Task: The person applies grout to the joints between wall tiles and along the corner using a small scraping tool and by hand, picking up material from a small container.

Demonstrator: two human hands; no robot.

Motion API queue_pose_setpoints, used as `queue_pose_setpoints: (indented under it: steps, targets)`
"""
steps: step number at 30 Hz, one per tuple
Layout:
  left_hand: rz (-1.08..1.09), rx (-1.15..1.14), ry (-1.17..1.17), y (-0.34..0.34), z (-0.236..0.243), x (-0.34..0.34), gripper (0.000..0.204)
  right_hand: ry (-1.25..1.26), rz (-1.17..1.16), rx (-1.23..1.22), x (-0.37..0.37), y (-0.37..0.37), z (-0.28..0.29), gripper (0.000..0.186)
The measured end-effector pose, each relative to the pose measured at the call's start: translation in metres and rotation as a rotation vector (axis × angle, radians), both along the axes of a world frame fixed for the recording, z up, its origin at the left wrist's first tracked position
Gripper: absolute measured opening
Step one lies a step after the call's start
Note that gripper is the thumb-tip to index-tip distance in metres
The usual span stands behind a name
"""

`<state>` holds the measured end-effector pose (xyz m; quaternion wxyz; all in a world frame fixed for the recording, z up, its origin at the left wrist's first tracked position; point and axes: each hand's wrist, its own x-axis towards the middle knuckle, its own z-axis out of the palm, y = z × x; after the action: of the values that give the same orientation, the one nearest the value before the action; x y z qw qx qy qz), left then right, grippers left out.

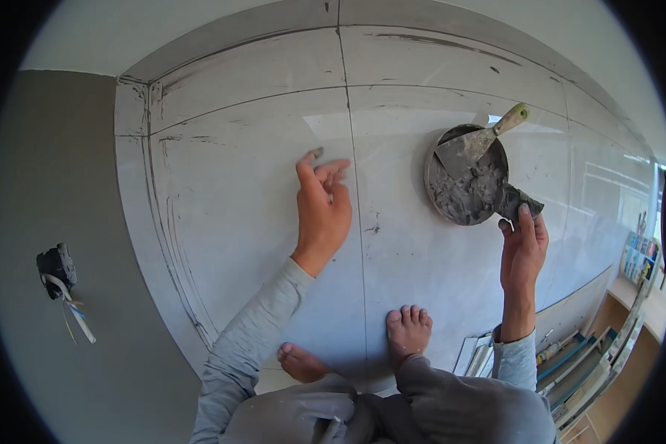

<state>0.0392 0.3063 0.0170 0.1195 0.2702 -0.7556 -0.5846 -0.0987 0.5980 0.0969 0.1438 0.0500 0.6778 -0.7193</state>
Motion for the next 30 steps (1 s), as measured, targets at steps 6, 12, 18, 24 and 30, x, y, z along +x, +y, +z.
queue_pose_setpoints:
  steps: [6,12,18,24,30]
  targets:
    - [0.057,0.388,0.042,-0.029,0.014,-0.040,0.050,-0.055,0.056,0.038,0.000,-0.008,-0.005,0.024]
    - [0.013,0.420,-0.016,-0.017,0.026,-0.028,0.054,0.032,0.135,0.031,-0.001,-0.023,0.004,0.029]
    - [-0.048,0.334,-0.069,0.005,0.033,-0.006,0.046,-0.107,0.020,-0.074,0.012,-0.007,0.001,0.024]
    - [-0.392,0.184,-0.180,0.014,0.048,-0.027,0.038,-0.203,-0.226,0.039,0.034,0.040,0.008,0.022]
    - [-0.470,0.738,0.011,0.119,0.079,-0.011,0.062,-0.488,-0.282,-0.401,0.101,0.029,0.012,0.027]
